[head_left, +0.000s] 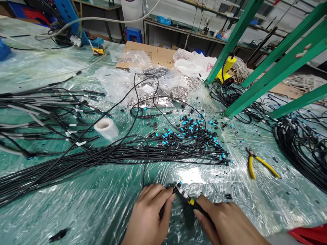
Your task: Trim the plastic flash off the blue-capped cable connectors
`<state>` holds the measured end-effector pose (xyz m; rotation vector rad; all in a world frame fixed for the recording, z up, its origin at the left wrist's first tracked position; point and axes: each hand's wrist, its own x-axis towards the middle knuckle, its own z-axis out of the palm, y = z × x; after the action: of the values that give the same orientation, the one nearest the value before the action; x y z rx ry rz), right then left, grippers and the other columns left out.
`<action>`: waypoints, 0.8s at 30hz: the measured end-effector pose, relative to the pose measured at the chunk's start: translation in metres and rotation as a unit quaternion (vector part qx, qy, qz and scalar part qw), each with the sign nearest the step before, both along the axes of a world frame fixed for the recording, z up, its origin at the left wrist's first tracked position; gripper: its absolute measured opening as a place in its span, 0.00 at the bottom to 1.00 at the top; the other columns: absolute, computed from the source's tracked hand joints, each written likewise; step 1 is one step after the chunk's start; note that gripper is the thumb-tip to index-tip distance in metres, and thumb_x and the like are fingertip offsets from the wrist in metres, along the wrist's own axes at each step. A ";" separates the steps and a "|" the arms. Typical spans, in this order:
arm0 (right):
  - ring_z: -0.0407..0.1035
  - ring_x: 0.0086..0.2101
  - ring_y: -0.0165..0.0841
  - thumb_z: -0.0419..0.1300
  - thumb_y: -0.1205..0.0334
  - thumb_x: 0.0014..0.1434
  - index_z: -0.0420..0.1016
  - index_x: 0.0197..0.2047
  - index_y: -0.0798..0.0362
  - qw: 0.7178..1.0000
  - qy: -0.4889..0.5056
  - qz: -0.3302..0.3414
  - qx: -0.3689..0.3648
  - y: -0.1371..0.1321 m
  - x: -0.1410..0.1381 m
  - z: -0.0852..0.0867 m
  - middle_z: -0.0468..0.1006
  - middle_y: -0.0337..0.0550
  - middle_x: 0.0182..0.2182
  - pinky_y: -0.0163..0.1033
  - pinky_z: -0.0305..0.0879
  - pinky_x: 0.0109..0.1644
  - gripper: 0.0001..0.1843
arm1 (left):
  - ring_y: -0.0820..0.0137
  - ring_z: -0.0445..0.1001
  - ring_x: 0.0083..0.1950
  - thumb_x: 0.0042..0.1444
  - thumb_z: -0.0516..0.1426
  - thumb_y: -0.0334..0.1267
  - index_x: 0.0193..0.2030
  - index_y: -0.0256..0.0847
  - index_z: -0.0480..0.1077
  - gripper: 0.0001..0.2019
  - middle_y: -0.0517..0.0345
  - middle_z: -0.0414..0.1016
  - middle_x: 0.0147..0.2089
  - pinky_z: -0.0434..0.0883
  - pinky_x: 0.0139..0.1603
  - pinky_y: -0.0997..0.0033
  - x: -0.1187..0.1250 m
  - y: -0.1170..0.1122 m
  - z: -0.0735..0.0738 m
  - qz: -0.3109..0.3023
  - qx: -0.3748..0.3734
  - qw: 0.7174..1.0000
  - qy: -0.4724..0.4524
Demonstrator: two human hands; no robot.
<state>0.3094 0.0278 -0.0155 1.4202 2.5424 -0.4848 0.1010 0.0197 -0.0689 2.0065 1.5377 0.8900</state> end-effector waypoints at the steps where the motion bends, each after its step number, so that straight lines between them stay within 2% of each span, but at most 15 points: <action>1: 0.74 0.19 0.38 0.45 0.61 0.67 0.66 0.39 0.51 1.000 0.003 0.000 -0.003 0.000 0.000 0.000 0.77 0.36 0.20 0.38 0.41 0.19 0.10 | 0.73 0.74 0.35 0.60 0.53 0.32 0.40 0.46 0.75 0.09 0.62 0.76 0.34 0.70 0.37 0.72 0.000 0.000 0.000 0.000 0.001 1.000 -0.002; 5: 0.74 0.19 0.36 0.45 0.63 0.67 0.66 0.40 0.51 1.000 0.013 0.004 -0.016 -0.002 0.000 -0.002 0.77 0.36 0.20 0.38 0.43 0.19 0.10 | 0.73 0.73 0.34 0.60 0.53 0.31 0.39 0.45 0.74 0.09 0.63 0.76 0.33 0.70 0.36 0.73 -0.001 0.000 0.000 0.000 0.006 1.000 -0.004; 14: 0.72 0.16 0.37 0.45 0.59 0.68 0.64 0.38 0.49 0.999 0.032 0.011 0.031 -0.002 0.003 -0.009 0.74 0.33 0.17 0.39 0.43 0.17 0.09 | 0.73 0.73 0.34 0.60 0.53 0.32 0.41 0.45 0.74 0.09 0.62 0.75 0.33 0.70 0.36 0.72 -0.001 0.001 -0.001 0.000 0.004 1.000 -0.009; 24: 0.71 0.16 0.35 0.45 0.60 0.68 0.63 0.38 0.48 0.997 0.063 0.002 0.051 -0.003 0.001 -0.009 0.75 0.32 0.18 0.38 0.45 0.17 0.08 | 0.72 0.72 0.34 0.60 0.53 0.32 0.41 0.44 0.74 0.08 0.61 0.75 0.33 0.69 0.35 0.72 -0.002 0.002 0.000 -0.001 0.011 1.000 -0.007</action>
<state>0.3100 0.0250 -0.0248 1.4632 2.7039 -0.4640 0.0995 0.0217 -0.0684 2.0124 1.5250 0.9211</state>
